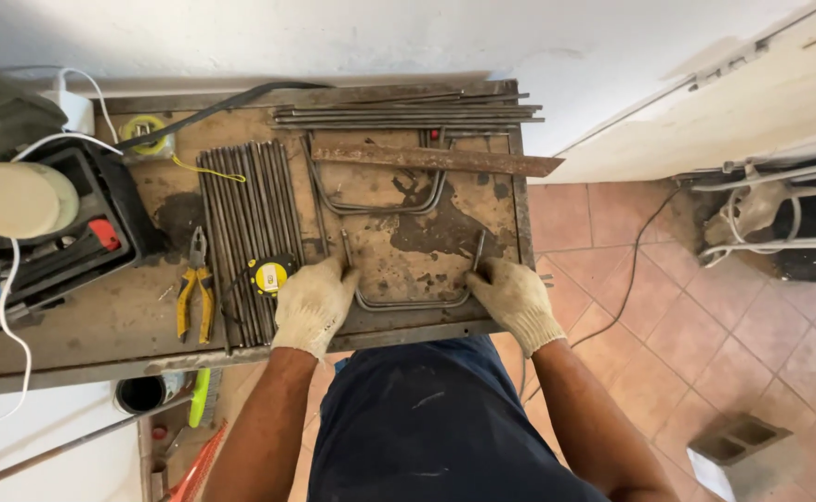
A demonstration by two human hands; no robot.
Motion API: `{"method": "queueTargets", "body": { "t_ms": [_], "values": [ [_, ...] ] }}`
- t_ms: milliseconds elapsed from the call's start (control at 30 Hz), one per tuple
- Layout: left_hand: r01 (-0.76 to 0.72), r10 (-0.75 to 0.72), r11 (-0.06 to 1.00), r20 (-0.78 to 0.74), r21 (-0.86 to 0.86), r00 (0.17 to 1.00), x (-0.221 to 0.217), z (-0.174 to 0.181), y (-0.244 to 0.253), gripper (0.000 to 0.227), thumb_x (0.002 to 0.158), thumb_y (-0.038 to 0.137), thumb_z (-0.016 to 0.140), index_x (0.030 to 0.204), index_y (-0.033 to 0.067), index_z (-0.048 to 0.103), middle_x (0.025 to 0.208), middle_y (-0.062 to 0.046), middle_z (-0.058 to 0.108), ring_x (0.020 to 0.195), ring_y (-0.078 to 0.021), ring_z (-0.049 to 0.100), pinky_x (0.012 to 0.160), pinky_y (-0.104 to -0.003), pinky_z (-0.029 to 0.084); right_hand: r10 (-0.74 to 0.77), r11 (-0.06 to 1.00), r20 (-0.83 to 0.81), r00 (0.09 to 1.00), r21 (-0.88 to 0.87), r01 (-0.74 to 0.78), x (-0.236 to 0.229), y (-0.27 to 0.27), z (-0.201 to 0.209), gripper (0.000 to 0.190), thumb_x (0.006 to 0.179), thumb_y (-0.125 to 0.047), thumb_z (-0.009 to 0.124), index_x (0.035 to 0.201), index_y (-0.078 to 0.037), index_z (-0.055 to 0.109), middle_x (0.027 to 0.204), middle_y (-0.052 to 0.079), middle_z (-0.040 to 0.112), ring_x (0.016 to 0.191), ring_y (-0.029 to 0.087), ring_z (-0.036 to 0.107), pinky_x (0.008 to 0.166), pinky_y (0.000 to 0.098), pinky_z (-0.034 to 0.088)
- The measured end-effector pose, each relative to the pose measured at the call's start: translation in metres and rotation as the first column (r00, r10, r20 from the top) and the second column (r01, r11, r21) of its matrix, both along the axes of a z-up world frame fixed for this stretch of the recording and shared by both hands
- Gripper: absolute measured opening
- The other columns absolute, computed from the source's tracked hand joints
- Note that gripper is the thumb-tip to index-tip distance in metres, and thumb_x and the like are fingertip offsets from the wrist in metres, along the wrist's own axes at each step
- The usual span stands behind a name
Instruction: Bending metal rods into shapes using a manual jig on a workbench
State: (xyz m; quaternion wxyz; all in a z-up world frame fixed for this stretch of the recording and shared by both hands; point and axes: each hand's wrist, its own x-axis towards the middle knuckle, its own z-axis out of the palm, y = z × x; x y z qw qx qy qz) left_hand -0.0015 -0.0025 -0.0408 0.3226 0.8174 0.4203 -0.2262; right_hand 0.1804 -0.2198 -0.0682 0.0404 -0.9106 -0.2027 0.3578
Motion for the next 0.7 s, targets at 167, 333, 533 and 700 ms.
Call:
{"method": "queueTargets", "body": {
  "t_ms": [167,333,533,700],
  "values": [
    [0.011,-0.009,0.998,-0.019,0.059,1.000,0.005,-0.008,-0.001,0.047,0.097,0.050,0.053,0.105,0.0093,0.075,0.104,-0.020,0.077,0.110,-0.0399,0.072,0.096,-0.052,0.056,0.006,0.999,0.029,1.000,-0.039,-0.005,0.001,0.010,0.012,0.051,0.086,-0.069,0.057,0.102,-0.025,0.077,0.103,0.006,0.078,0.110,0.029,0.071,0.094,0.0463,0.058],
    [-0.004,0.006,0.999,-0.033,0.045,0.999,0.008,-0.016,0.001,0.051,0.097,0.052,0.051,0.104,0.0079,0.075,0.106,-0.020,0.077,0.111,-0.0410,0.072,0.095,-0.053,0.056,0.029,0.997,0.035,0.999,-0.067,-0.026,0.007,0.018,0.018,0.052,0.089,-0.064,0.055,0.106,-0.020,0.076,0.108,0.011,0.077,0.114,0.033,0.069,0.097,0.0493,0.057],
    [-0.003,0.005,0.999,-0.040,0.050,0.999,0.009,-0.020,0.003,0.052,0.096,0.053,0.051,0.104,0.0082,0.076,0.106,-0.020,0.077,0.112,-0.0415,0.071,0.094,-0.054,0.056,0.029,0.997,0.038,0.999,-0.078,-0.026,0.008,0.020,0.021,0.052,0.087,-0.065,0.056,0.106,-0.021,0.076,0.106,0.010,0.077,0.114,0.033,0.069,0.095,0.0500,0.057],
    [-0.032,0.033,0.998,-0.026,0.050,0.999,0.011,-0.011,-0.001,0.051,0.096,0.054,0.052,0.101,0.0096,0.076,0.103,-0.019,0.078,0.109,-0.0400,0.072,0.091,-0.051,0.056,0.018,0.999,0.046,0.999,-0.034,-0.016,0.009,0.020,0.030,0.052,0.091,-0.062,0.053,0.108,-0.018,0.074,0.106,0.013,0.076,0.113,0.035,0.069,0.093,0.0516,0.057]
  ]
}}
